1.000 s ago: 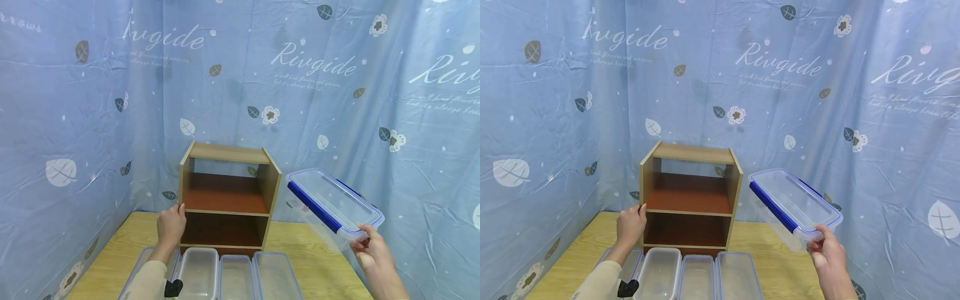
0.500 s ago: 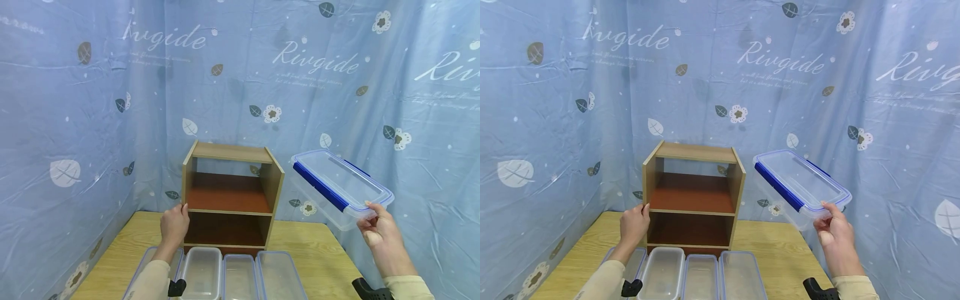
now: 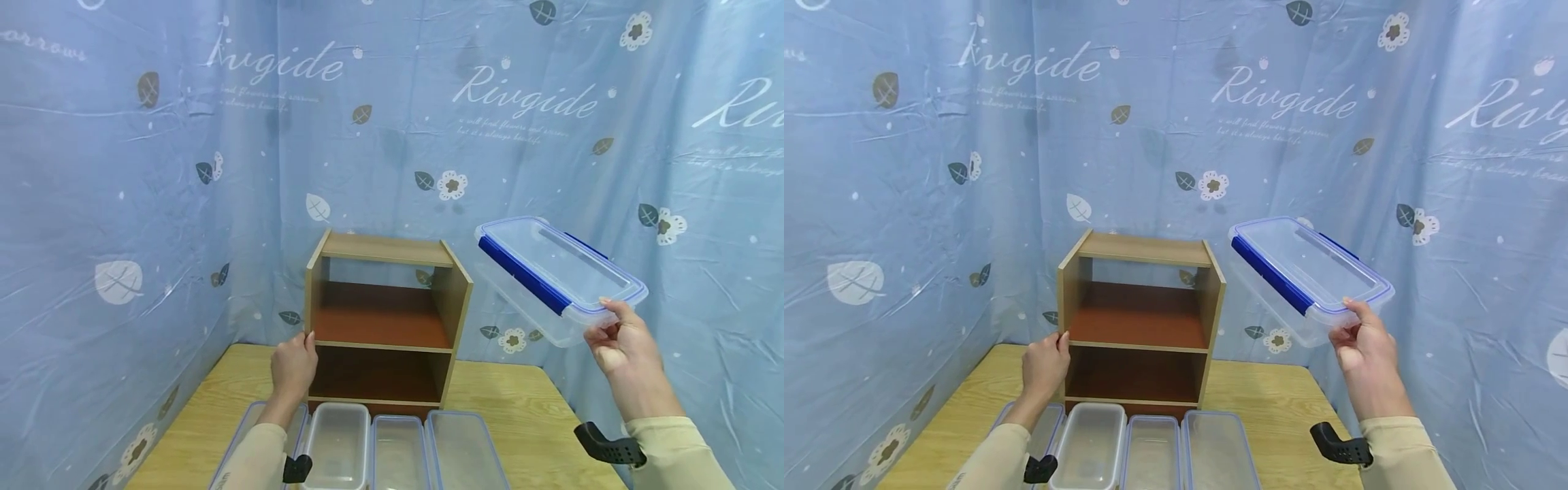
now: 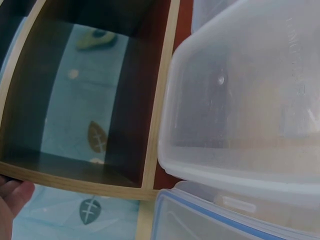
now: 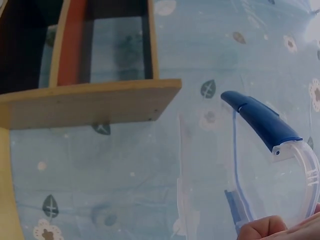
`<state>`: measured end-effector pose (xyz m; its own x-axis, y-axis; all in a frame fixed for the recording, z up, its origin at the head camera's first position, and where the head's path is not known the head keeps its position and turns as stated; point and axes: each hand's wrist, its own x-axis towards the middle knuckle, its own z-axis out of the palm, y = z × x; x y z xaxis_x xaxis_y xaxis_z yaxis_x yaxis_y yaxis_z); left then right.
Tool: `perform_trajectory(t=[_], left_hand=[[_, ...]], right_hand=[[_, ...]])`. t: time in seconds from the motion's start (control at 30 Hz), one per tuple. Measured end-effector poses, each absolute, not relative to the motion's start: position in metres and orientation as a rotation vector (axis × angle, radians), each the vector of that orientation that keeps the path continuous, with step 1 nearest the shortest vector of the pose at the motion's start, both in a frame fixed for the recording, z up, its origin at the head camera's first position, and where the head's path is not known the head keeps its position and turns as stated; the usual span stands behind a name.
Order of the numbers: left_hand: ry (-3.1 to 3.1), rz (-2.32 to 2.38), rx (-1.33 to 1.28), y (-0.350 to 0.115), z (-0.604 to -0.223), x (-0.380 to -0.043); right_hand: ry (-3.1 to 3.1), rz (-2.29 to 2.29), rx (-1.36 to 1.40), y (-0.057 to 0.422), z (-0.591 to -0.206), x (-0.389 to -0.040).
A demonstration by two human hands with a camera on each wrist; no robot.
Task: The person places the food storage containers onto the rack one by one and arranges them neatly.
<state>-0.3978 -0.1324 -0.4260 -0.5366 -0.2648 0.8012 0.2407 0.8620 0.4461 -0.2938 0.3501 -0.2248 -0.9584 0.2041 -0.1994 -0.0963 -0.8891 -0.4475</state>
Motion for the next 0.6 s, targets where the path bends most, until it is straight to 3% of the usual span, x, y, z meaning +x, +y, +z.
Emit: perform_trajectory(t=[0.6], left_hand=[[-2.041,-0.630,0.023,-0.133,-0.426,-0.398]], right_hand=[[-0.862,2.941,-0.283,0.297,-0.187,-0.315]])
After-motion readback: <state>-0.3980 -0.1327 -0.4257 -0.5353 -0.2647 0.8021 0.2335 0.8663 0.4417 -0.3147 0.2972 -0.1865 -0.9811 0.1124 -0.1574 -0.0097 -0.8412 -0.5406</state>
